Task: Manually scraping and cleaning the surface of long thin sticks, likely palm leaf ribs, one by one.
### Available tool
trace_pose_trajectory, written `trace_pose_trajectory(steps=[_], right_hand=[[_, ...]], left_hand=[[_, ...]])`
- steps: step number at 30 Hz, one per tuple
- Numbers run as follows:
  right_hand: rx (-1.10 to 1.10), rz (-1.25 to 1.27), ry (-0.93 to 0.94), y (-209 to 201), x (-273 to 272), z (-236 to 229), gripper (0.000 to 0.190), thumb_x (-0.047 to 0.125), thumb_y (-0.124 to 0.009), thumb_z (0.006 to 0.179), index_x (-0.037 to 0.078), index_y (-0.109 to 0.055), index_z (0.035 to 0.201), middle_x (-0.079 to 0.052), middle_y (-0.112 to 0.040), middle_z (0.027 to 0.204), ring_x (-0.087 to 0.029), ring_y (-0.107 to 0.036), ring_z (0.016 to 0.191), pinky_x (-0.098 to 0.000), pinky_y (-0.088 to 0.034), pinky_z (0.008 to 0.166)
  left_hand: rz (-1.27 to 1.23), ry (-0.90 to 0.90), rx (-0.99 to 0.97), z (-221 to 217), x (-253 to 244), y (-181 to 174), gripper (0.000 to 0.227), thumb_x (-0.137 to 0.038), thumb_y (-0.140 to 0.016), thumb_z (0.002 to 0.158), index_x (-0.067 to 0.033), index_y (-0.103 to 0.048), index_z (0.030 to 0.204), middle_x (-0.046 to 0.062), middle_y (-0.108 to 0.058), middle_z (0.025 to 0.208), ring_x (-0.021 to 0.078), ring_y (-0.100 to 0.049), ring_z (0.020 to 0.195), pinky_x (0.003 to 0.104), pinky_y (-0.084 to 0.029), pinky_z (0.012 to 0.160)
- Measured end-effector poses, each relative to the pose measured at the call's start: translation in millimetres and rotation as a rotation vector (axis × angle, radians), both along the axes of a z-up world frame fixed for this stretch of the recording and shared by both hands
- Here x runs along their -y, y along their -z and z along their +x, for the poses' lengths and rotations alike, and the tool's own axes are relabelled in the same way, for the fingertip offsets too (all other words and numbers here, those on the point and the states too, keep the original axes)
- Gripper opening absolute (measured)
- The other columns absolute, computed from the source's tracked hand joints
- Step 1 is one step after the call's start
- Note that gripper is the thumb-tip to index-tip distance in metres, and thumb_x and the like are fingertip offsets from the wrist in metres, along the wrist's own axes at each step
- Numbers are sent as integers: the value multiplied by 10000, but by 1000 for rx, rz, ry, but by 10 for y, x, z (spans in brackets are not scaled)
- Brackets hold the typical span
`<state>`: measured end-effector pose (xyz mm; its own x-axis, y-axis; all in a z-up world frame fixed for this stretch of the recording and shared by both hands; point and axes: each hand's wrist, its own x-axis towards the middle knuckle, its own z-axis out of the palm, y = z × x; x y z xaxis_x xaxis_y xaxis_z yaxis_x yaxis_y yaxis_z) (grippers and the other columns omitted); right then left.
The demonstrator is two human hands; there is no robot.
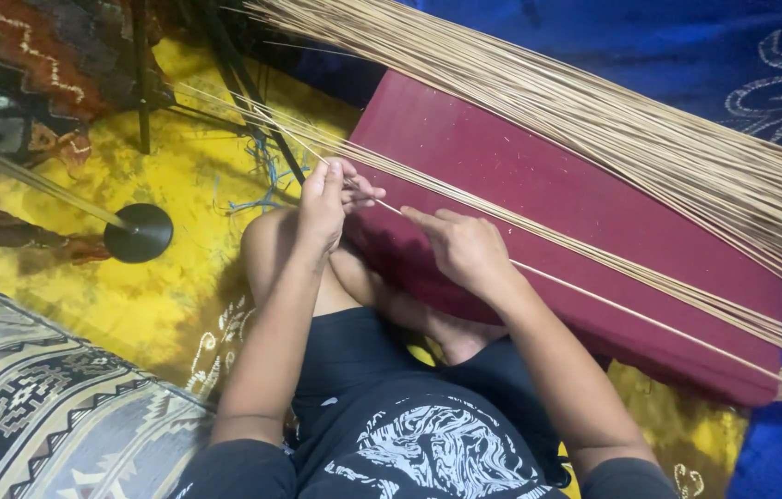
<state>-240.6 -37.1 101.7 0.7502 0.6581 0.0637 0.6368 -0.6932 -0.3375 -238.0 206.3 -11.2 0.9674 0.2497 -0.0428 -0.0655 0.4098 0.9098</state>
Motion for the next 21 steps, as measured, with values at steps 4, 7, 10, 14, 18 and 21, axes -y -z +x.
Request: trace_pose_trajectory(steps=[4, 7, 10, 14, 18, 21], right_hand=[[10, -29, 7, -8, 32, -3, 419, 214, -528, 1001, 400, -688, 1340, -30, -676, 810, -367, -723, 721, -522, -612, 675], [31, -22, 3, 14, 66, 6, 399, 221, -533, 1005, 385, -696, 1329, -40, -674, 811, -370, -722, 744, -528, -608, 669], [28, -22, 27, -19, 113, 17, 389, 219, -548, 1002, 388, -703, 1315, -26, -677, 823, -360, -720, 744, -520, -609, 666], [8, -40, 50, -50, 179, -12, 392, 215, -549, 998, 398, -712, 1304, -20, -686, 821, -360, -721, 736, -522, -613, 675], [-15, -34, 29, -61, 154, -64, 399, 197, -547, 993, 388, -719, 1299, -32, -691, 807, -368, -722, 739, -532, -609, 659], [-25, -48, 32, -24, 139, -46, 418, 199, -540, 986, 403, -707, 1310, -21, -701, 829, -365, -723, 759, -535, -614, 696]], left_hand=[[-9, 19, -4, -6, 20, -41, 294, -337, -296, 1126, -105, -476, 1105, 171, -720, 804, 302, -790, 809, 371, -680, 697], [-5, 39, -15, -18, -4, -101, 307, -347, -302, 1123, -105, -490, 1105, 168, -724, 817, 291, -790, 821, 371, -679, 709], [-17, -23, -57, 18, -240, -119, 331, -354, -275, 1118, -99, -483, 1156, 195, -742, 892, 312, -787, 898, 389, -683, 749], [-64, -100, -71, 91, -636, -17, 304, -358, -289, 1117, -133, -492, 1133, 122, -717, 831, 270, -794, 870, 330, -688, 716], [73, -55, -76, 15, -698, -124, 305, -344, -321, 1124, -120, -523, 1080, 93, -655, 707, 268, -789, 771, 333, -669, 634], [97, -78, -81, -18, -676, -267, 316, -345, -300, 1120, -128, -527, 1084, 87, -684, 741, 247, -795, 792, 309, -665, 654]])
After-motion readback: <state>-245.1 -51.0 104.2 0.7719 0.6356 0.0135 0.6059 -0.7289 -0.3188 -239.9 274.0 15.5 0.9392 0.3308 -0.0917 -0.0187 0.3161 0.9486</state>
